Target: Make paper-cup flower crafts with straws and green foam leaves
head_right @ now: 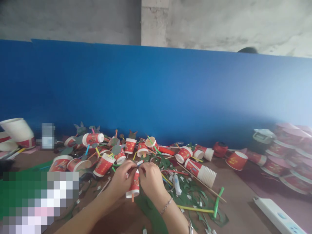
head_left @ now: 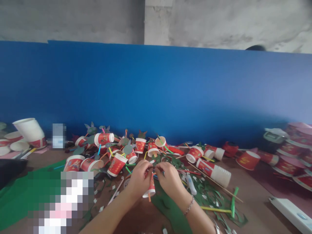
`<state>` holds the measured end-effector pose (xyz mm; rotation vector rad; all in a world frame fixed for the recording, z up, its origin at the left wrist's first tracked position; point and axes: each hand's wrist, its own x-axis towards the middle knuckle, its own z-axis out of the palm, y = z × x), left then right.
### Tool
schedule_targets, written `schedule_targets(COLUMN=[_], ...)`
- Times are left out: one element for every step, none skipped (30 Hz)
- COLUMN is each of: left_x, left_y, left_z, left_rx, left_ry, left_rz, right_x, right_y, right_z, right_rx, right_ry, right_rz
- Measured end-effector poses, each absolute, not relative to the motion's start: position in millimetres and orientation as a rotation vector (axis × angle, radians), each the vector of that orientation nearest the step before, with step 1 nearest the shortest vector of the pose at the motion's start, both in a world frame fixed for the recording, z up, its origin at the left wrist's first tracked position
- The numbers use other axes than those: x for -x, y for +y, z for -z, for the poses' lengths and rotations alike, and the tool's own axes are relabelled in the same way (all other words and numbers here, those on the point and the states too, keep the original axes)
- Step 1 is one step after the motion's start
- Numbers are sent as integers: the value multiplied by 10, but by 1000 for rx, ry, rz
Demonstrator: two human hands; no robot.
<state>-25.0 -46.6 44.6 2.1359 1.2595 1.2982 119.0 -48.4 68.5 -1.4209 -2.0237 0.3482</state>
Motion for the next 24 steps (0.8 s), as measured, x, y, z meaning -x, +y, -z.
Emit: schedule_targets(left_x=[252, 254, 255, 255, 254, 253, 251, 250, 249, 248, 247, 247, 246, 247, 247, 248, 248, 249, 251, 253, 255, 259, 264, 270], left_y=[-462, -459, -457, -456, -456, -458, -460, -464, -467, -470, -471, -471, -469, -465, -459, -453, -446, -439, -433, -429, -426, -425, -425, -426], left_z=[-445, -445, -447, -449, -452, -455, -458, -460, -460, -459, -458, -456, -454, -453, -453, -455, -458, -463, -469, -476, -483, -490, -494, -497], left_rx=[-2141, -2144, -2143, -2139, -2133, -2125, -2115, -2106, -2096, -2089, -2083, -2078, -2074, -2070, -2062, -2051, -2034, -2011, -1982, -1949, -1917, -1889, -1869, -1861], left_ry=[1256, 1251, 1245, 1238, 1232, 1228, 1224, 1220, 1215, 1210, 1206, 1204, 1201, 1197, 1191, 1184, 1176, 1167, 1162, 1162, 1166, 1171, 1178, 1187], left_rz=[-1281, -1267, -1258, -1254, -1253, -1252, -1252, -1252, -1251, -1251, -1252, -1253, -1255, -1255, -1257, -1257, -1257, -1258, -1260, -1264, -1267, -1271, -1272, -1269], right_x=[-1194, -1197, -1199, -1200, -1199, -1198, -1196, -1195, -1193, -1192, -1191, -1191, -1191, -1192, -1195, -1198, -1202, -1208, -1216, -1227, -1241, -1259, -1281, -1306], right_y=[-484, -485, -486, -487, -488, -489, -489, -489, -490, -490, -489, -489, -489, -488, -487, -486, -484, -480, -475, -468, -460, -450, -439, -429], right_z=[-689, -692, -696, -697, -698, -697, -695, -691, -687, -681, -677, -672, -670, -670, -673, -679, -688, -699, -712, -726, -739, -751, -760, -766], right_rx=[1421, 1423, 1422, 1422, 1421, 1418, 1416, 1414, 1412, 1411, 1409, 1408, 1406, 1403, 1401, 1401, 1403, 1409, 1420, 1435, 1454, 1477, 1504, 1541], right_ry=[-2041, -2055, -2065, -2068, -2066, -2063, -2057, -2053, -2050, -2047, -2042, -2036, -2030, -2024, -2018, -2010, -2003, -1993, -1980, -1969, -1961, -1958, -1962, -1975], right_rz=[-348, -345, -341, -334, -326, -319, -312, -308, -306, -305, -304, -304, -307, -315, -326, -339, -355, -370, -383, -393, -395, -387, -370, -343])
